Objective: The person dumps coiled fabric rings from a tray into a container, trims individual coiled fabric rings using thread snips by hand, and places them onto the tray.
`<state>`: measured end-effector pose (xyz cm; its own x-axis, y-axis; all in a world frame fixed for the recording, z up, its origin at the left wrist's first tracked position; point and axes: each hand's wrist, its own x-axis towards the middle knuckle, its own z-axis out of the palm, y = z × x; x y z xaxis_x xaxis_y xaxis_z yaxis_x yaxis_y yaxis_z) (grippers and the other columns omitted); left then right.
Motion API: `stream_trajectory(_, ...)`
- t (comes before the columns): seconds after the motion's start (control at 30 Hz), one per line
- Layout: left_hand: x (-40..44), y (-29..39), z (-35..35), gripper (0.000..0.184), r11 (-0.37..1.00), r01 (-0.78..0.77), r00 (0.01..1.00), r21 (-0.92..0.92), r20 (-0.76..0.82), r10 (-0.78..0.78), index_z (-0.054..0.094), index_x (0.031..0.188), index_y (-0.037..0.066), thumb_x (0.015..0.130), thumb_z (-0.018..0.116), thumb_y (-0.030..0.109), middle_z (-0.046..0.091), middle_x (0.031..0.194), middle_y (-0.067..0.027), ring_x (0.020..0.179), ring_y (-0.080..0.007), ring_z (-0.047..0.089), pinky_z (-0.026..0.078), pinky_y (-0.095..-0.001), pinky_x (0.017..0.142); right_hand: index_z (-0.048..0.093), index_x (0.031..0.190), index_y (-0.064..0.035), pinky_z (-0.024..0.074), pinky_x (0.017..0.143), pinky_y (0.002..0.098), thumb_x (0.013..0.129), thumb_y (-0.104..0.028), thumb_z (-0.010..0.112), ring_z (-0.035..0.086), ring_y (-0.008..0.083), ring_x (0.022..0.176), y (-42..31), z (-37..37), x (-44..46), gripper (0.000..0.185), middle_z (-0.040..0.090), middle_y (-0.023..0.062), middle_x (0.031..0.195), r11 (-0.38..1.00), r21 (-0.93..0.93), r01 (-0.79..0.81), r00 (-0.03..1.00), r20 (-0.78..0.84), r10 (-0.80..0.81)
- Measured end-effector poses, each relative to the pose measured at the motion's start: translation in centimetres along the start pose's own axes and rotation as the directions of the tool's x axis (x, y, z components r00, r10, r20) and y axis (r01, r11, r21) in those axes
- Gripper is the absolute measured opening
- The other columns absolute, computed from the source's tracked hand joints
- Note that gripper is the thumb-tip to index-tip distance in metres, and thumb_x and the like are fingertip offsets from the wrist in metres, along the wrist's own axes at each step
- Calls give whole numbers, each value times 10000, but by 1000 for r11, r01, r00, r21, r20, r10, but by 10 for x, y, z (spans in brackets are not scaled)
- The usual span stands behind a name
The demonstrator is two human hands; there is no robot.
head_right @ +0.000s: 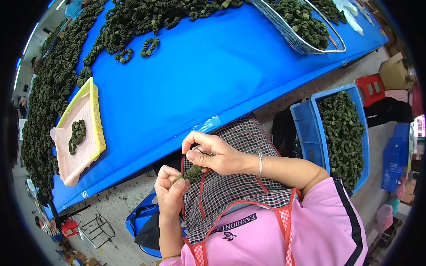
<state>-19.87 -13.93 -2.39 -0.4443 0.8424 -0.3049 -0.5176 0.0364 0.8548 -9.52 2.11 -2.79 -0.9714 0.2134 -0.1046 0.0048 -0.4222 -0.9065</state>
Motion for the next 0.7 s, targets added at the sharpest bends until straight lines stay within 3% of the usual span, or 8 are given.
stream_trajectory(0.1,1,-1,-1,188,1000,-2,1000,-13,11,2,418,914,30,770,512,-46,468,638,25,537,-8,383,295,-166,493,433,975,-45,348,521,188,888,-231,502,405,41,573,1,3,1,217,441,-20,649,998,54,-36,999,-3,36)
stream_trajectory(0.2,2,-1,-3,254,998,-18,1000,-56,23,20,390,1001,21,786,512,-36,516,722,-13,599,-27,435,339,-170,533,442,961,-38,370,575,204,845,-121,550,452,57,639,3,3,4,179,486,-4,693,975,-197,102,994,68,-90)
stream_trajectory(0.23,2,0,-5,278,997,-26,999,-73,27,28,379,1033,18,793,511,-32,537,758,-29,624,-36,457,357,-171,548,448,950,-30,387,621,223,798,-34,567,486,68,704,5,2,4,193,518,9,752,966,-233,115,993,55,-105)
stream_trajectory(0.37,3,4,0,327,996,28,999,84,15,-30,396,1112,11,813,526,17,591,883,-93,674,-84,503,417,-205,631,448,933,-29,412,657,224,790,0,564,508,65,755,3,3,4,186,514,5,780,981,-151,118,985,-111,-135)
stream_trajectory(0.5,9,15,-7,162,976,79,995,203,48,-90,486,1006,23,866,519,97,589,825,-48,645,-54,487,399,-183,572,451,905,-37,413,643,217,774,19,576,517,65,740,-3,13,17,190,532,22,794,952,-254,173,964,-153,-216)
stream_trajectory(0.57,16,16,-13,145,977,-13,1000,214,-19,18,490,990,21,867,521,91,588,798,-52,624,-61,492,407,-192,559,475,882,-31,433,634,251,750,25,591,546,109,744,-6,11,25,185,560,50,818,924,-353,145,975,-107,-194)
stream_trajectory(0.63,26,34,-16,143,944,-156,970,293,-134,202,496,974,18,856,538,87,582,788,-54,650,-79,515,427,-205,582,497,860,-31,447,639,280,721,38,595,562,168,751,-20,8,42,184,568,69,822,691,-629,355,884,-14,-467)
stream_trajectory(0.7,39,71,-39,83,629,-227,812,744,-212,544,538,879,17,841,558,89,538,766,-29,666,-81,512,428,-210,596,534,819,-37,465,659,327,664,60,594,564,276,780,-32,-5,50,193,570,100,821,490,-794,360,793,-16,-609)
